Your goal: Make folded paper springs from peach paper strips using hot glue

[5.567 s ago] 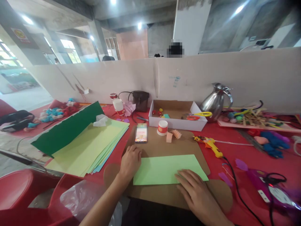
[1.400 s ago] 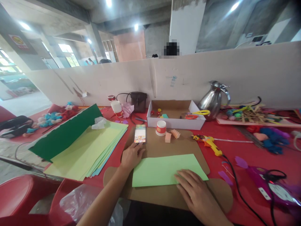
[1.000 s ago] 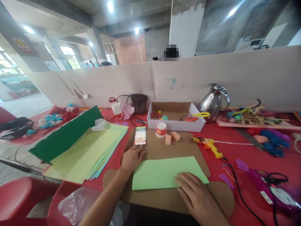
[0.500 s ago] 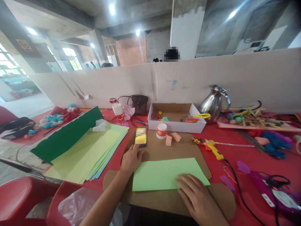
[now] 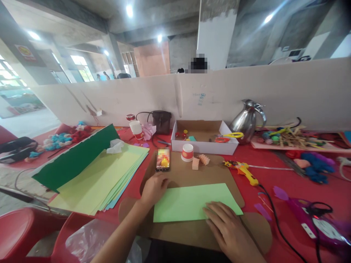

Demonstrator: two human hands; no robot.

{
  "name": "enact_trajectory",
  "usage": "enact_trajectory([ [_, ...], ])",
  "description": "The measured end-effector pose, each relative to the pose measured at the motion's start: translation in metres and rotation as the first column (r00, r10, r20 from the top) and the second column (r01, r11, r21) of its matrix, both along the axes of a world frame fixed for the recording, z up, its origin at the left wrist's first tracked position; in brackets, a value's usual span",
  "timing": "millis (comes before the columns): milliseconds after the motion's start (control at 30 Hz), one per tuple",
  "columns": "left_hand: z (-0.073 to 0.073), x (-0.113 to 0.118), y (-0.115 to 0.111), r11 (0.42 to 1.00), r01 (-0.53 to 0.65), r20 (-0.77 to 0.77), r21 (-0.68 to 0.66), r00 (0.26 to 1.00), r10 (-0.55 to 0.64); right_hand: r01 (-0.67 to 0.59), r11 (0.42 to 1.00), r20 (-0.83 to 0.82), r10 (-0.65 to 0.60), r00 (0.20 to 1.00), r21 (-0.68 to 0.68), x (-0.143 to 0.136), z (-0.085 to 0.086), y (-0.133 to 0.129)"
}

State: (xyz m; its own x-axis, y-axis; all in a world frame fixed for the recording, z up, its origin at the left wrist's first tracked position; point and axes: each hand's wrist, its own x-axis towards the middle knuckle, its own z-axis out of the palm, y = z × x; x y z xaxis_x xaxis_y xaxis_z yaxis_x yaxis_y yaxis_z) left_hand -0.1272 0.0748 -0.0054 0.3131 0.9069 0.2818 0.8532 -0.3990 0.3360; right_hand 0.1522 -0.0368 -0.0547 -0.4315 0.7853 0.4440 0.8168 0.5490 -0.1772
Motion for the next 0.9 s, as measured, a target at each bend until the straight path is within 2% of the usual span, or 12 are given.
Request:
enact_trajectory([
  [100, 0.009, 0.019, -0.02, 0.972, 0.227, 0.004, -0.053, 0.974, -0.227, 0.0, 1.0, -0.007, 0.0, 1.0, -0.03, 0.0, 0.0, 0.0],
  [167, 0.01, 0.033, -0.039, 0.945, 0.325, -0.006, -0.043, 0.946, -0.325, 0.0, 0.999, -0.001, 0.0, 1.0, -0.052, 0.0, 0.001, 0.0],
  [267, 0.004, 0.042, -0.066, 0.835, 0.538, -0.077, -0.114, 0.834, -0.547, -0.01, 0.995, 0.028, 0.013, 1.0, -0.1, 0.004, 0.006, 0.0],
  [333, -0.002, 0.038, -0.077, 0.785, 0.596, -0.109, -0.17, 0.78, -0.616, -0.036, 0.987, 0.044, 0.043, 0.998, -0.156, 0.009, 0.009, 0.0],
  [400, -0.005, 0.03, -0.083, 0.774, 0.601, -0.103, -0.2, 0.772, -0.627, -0.039, 0.973, 0.04, 0.049, 0.998, -0.226, 0.016, 0.009, -0.002],
  [533, 0.0, 0.017, -0.083, 0.765, 0.593, -0.023, -0.251, 0.786, -0.617, 0.089, 0.939, 0.015, -0.09, 0.996, -0.331, 0.031, 0.007, -0.005],
  [667, 0.004, 0.018, -0.082, 0.758, 0.568, 0.118, -0.32, 0.818, -0.563, 0.169, 0.934, 0.071, -0.154, 0.985, -0.315, 0.038, 0.007, 0.0],
  [733, 0.002, 0.021, -0.081, 0.783, 0.52, 0.184, -0.34, 0.854, -0.487, 0.307, 0.917, 0.128, -0.283, 0.951, -0.255, 0.038, 0.009, 0.008],
  [800, 0.0, 0.024, -0.079, 0.819, 0.451, 0.197, -0.355, 0.892, -0.406, 0.447, 0.868, 0.162, -0.42, 0.893, -0.216, 0.039, 0.012, 0.016],
  [833, -0.001, 0.024, -0.077, 0.838, 0.411, 0.182, -0.359, 0.911, -0.369, 0.478, 0.847, 0.162, -0.451, 0.878, -0.231, 0.04, 0.013, 0.02],
  [900, 0.0, 0.025, -0.072, 0.874, 0.326, 0.122, -0.361, 0.945, -0.302, 0.457, 0.832, 0.13, -0.439, 0.889, -0.316, 0.042, 0.014, 0.027],
])
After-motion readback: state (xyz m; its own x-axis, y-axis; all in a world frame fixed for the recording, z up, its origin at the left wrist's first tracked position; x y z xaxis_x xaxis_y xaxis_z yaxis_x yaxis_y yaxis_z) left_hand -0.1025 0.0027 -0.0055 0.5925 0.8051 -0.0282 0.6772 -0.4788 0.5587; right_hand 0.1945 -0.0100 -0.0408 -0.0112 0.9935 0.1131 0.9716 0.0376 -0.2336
